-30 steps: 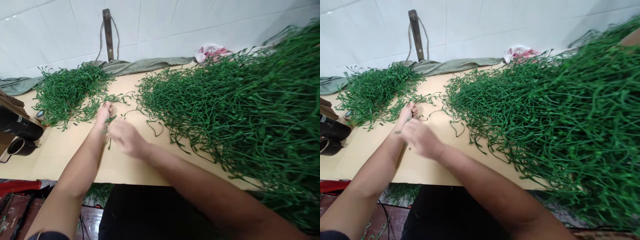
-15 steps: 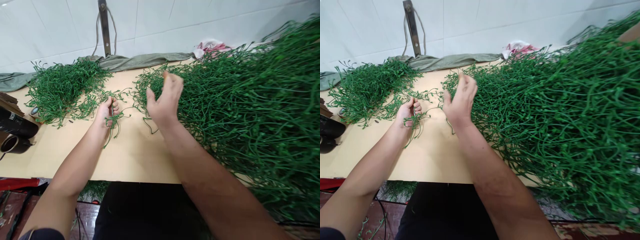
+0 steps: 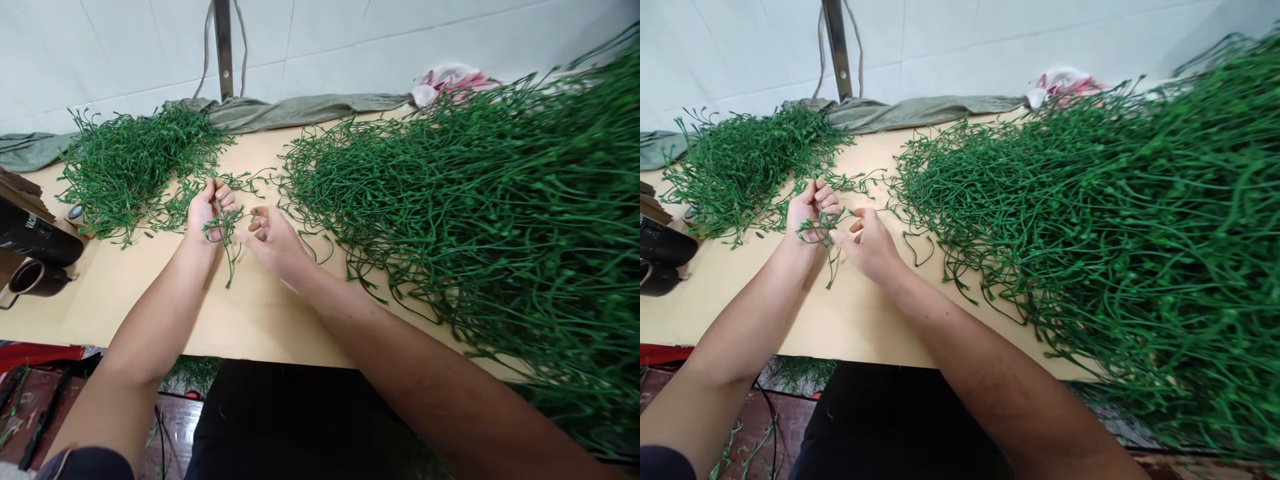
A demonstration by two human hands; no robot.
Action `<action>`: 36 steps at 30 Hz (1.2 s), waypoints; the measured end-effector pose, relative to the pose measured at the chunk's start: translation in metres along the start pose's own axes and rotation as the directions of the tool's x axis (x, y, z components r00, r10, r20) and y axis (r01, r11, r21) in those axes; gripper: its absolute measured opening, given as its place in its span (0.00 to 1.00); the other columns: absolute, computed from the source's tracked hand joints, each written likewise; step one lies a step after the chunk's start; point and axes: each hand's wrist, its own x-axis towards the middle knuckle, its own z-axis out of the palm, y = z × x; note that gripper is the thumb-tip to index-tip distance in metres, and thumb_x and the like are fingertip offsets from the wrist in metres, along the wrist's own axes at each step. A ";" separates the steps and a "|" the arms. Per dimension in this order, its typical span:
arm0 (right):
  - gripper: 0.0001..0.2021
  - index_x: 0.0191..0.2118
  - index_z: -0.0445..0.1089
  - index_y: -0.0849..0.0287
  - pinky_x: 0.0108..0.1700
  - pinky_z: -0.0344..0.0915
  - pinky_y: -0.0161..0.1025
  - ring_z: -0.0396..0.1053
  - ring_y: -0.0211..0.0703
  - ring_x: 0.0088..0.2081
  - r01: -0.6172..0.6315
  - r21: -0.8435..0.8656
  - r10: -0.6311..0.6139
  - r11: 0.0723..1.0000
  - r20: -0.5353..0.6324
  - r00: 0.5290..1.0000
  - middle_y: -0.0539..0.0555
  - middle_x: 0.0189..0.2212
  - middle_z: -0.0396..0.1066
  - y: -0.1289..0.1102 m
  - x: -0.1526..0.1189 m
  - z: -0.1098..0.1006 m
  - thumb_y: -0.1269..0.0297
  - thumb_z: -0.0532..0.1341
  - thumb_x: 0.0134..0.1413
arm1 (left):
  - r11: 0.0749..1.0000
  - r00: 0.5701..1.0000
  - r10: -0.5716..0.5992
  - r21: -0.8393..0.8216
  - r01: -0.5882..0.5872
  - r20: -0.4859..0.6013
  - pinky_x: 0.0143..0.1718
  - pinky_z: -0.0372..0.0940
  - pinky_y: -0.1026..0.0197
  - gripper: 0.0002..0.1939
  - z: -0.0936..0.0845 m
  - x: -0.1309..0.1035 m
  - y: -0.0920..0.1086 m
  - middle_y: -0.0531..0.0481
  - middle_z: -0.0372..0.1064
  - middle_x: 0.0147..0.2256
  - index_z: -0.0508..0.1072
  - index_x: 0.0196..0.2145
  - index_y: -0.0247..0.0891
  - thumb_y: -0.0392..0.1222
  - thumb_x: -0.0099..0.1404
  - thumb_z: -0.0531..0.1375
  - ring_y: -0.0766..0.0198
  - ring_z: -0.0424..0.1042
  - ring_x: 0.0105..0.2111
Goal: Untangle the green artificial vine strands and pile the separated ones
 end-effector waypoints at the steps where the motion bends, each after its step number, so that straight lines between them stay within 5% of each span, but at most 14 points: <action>1: 0.23 0.42 0.59 0.63 0.27 0.59 0.34 0.59 0.31 0.23 -0.019 0.013 0.018 1.000 0.050 0.999 0.50 0.29 0.63 -0.002 -0.002 0.003 0.55 0.63 0.41 | 1.000 1.000 0.011 0.002 -0.011 -0.001 0.15 0.50 0.74 0.16 0.001 -0.001 0.000 0.58 0.46 0.17 0.59 0.23 0.36 0.43 0.68 0.48 0.77 0.50 0.15; 5: 0.07 0.27 0.59 0.59 0.26 0.53 0.32 0.55 0.31 0.22 0.074 -0.018 -0.067 0.997 0.247 0.967 0.45 0.19 0.58 -0.004 -0.007 0.008 0.62 0.56 0.49 | 0.999 0.999 0.040 0.000 -0.040 0.006 0.15 0.50 0.74 0.16 0.003 -0.001 0.001 0.57 0.46 0.18 0.59 0.24 0.36 0.43 0.69 0.46 0.77 0.50 0.16; 11: 0.09 0.24 0.57 0.58 0.24 0.47 0.33 0.49 0.31 0.20 0.149 -0.055 -0.135 0.987 0.202 0.970 0.43 0.15 0.49 -0.010 -0.008 0.000 0.66 0.51 0.54 | 0.998 0.997 0.048 0.047 -0.046 -0.052 0.16 0.50 0.74 0.17 -0.001 0.002 0.005 0.58 0.46 0.18 0.59 0.24 0.36 0.43 0.69 0.46 0.78 0.49 0.15; 18: 0.08 0.24 0.60 0.58 0.35 0.59 0.37 0.60 0.38 0.31 0.342 -0.166 -0.351 0.925 -0.022 0.936 0.52 0.26 0.61 -0.009 -0.006 -0.006 0.65 0.52 0.53 | 0.998 0.998 0.012 -0.057 -0.008 0.067 0.12 0.46 0.72 0.18 -0.009 0.004 0.003 0.58 0.47 0.15 0.59 0.23 0.37 0.42 0.69 0.43 0.77 0.48 0.13; 24: 0.09 0.31 0.63 0.58 0.43 0.63 0.43 0.65 0.42 0.37 0.439 -0.128 -0.456 0.889 -0.159 0.876 0.56 0.32 0.67 -0.007 -0.002 -0.009 0.64 0.49 0.57 | 0.999 0.998 -0.038 0.027 0.037 0.056 0.11 0.42 0.73 0.16 -0.006 0.008 0.000 0.60 0.43 0.14 0.58 0.23 0.36 0.44 0.68 0.49 0.77 0.46 0.12; 31: 0.14 0.28 0.63 0.58 0.40 0.63 0.37 0.67 0.37 0.34 0.493 0.007 -0.490 0.870 0.111 0.864 0.54 0.29 0.70 -0.024 -0.020 -0.007 0.61 0.46 0.60 | 0.991 0.997 -0.067 0.119 0.063 0.029 0.11 0.41 0.75 0.18 0.000 0.010 -0.008 0.60 0.42 0.13 0.56 0.21 0.35 0.42 0.68 0.46 0.79 0.43 0.12; 36: 0.14 0.23 0.54 0.56 0.33 0.59 0.36 0.60 0.36 0.26 0.518 -0.066 -0.508 0.853 0.128 0.852 0.51 0.21 0.62 -0.019 -0.016 -0.008 0.61 0.45 0.60 | 0.971 0.998 -0.013 0.235 0.029 -0.069 0.13 0.40 0.74 0.18 0.010 0.014 -0.023 0.61 0.44 0.13 0.55 0.20 0.35 0.39 0.68 0.47 0.80 0.43 0.11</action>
